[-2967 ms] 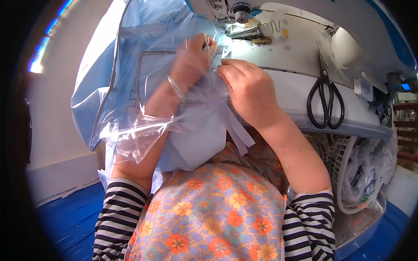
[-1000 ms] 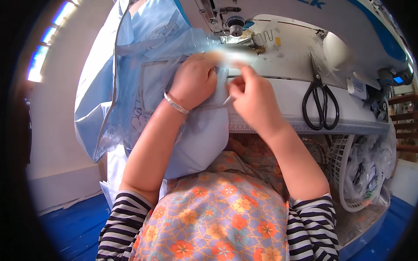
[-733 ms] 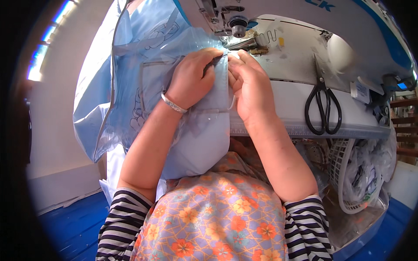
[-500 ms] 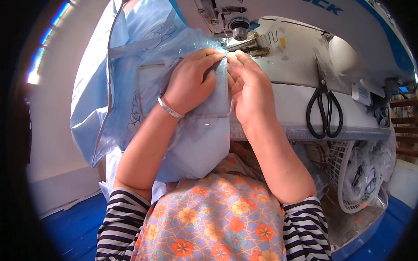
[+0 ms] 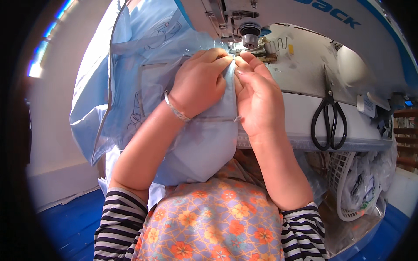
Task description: The recorder is using an industrial sewing machine to assemble blue fabric bags with transparent plastic windows, occasionally using scissors to trim thread.
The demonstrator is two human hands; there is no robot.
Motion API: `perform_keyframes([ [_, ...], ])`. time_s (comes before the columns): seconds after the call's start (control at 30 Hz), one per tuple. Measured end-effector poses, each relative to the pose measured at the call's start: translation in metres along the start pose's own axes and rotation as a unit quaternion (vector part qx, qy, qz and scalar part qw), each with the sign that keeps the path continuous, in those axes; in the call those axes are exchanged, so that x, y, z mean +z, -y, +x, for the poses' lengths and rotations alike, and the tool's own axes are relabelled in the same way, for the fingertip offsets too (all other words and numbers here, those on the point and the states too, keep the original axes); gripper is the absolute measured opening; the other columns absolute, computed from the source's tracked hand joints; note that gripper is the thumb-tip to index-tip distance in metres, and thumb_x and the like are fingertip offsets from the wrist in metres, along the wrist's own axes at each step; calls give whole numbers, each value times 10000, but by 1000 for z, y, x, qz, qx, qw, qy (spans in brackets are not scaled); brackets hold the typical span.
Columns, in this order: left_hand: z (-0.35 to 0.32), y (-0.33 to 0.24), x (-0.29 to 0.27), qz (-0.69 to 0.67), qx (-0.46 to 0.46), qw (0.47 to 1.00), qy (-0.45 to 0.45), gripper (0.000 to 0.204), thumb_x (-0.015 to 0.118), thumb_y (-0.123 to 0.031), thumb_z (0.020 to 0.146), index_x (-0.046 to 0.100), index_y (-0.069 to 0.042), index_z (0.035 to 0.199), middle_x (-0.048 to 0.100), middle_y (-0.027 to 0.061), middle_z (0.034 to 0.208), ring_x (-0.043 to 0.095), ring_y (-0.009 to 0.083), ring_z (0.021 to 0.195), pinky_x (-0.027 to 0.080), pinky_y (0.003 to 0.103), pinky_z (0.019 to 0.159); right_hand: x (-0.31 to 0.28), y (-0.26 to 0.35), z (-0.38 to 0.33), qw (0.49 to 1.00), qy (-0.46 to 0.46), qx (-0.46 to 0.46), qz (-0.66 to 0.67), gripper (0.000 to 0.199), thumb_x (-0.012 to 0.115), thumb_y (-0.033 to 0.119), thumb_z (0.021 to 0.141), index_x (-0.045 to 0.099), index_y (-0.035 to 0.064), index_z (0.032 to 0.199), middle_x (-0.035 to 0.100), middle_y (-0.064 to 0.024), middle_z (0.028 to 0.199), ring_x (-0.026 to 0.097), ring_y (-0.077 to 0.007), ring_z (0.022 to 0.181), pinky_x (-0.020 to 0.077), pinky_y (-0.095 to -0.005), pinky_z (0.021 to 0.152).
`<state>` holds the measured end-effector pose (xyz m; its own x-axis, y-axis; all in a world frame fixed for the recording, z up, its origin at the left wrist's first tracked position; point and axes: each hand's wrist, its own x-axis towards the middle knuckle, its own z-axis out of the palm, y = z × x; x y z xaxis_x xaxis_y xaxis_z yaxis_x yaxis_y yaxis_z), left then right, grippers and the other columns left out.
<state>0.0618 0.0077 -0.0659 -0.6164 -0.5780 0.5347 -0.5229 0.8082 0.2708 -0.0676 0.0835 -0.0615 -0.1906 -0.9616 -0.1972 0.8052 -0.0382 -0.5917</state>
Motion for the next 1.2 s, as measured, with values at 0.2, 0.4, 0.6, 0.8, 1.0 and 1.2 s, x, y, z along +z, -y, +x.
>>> perform_keyframes([
  [0.2,4,-5,0,63,10,997,35,191,587,-96,711,657,-30,876,615,77,893,603,250,874,505,376,704,1,1,-11,1000,16,5,-3,408,493,60,898,430,-62,1281,514,-211,1267,526,-268,1174,409,-357,1029],
  [0.4,-1,-1,2,83,41,996,11,240,571,-104,725,646,-8,931,623,107,930,595,262,926,506,362,743,-14,6,-53,968,41,80,-233,333,548,34,887,540,-46,1210,582,-67,1185,549,-114,1054,425,-277,955],
  [0.6,1,-8,-1,49,26,996,69,271,553,-74,738,634,29,975,645,171,1022,596,308,998,508,371,832,-19,9,-75,841,132,76,-518,361,575,-83,866,553,9,1215,617,-21,1043,577,-48,833,485,-208,732],
  [0.8,-14,-15,-2,55,11,997,57,262,594,-98,768,620,42,988,624,231,1173,576,347,1107,480,389,928,-11,34,-50,777,105,-3,-620,329,573,9,918,527,15,1244,624,-25,966,590,-89,883,492,-255,804],
  [1.0,-7,-17,1,22,6,999,42,308,681,-179,736,627,30,957,643,208,1108,585,335,1064,475,414,923,-18,69,38,775,56,-172,-606,222,603,51,916,594,-31,1123,662,-59,943,618,-113,881,498,-258,833],
  [1.2,-8,-15,-1,36,0,998,55,312,681,-198,741,628,30,948,645,191,1050,587,335,1048,477,411,919,-16,69,46,737,94,-256,-618,222,606,55,900,611,-52,1095,689,-83,923,645,-134,837,509,-258,788],
])
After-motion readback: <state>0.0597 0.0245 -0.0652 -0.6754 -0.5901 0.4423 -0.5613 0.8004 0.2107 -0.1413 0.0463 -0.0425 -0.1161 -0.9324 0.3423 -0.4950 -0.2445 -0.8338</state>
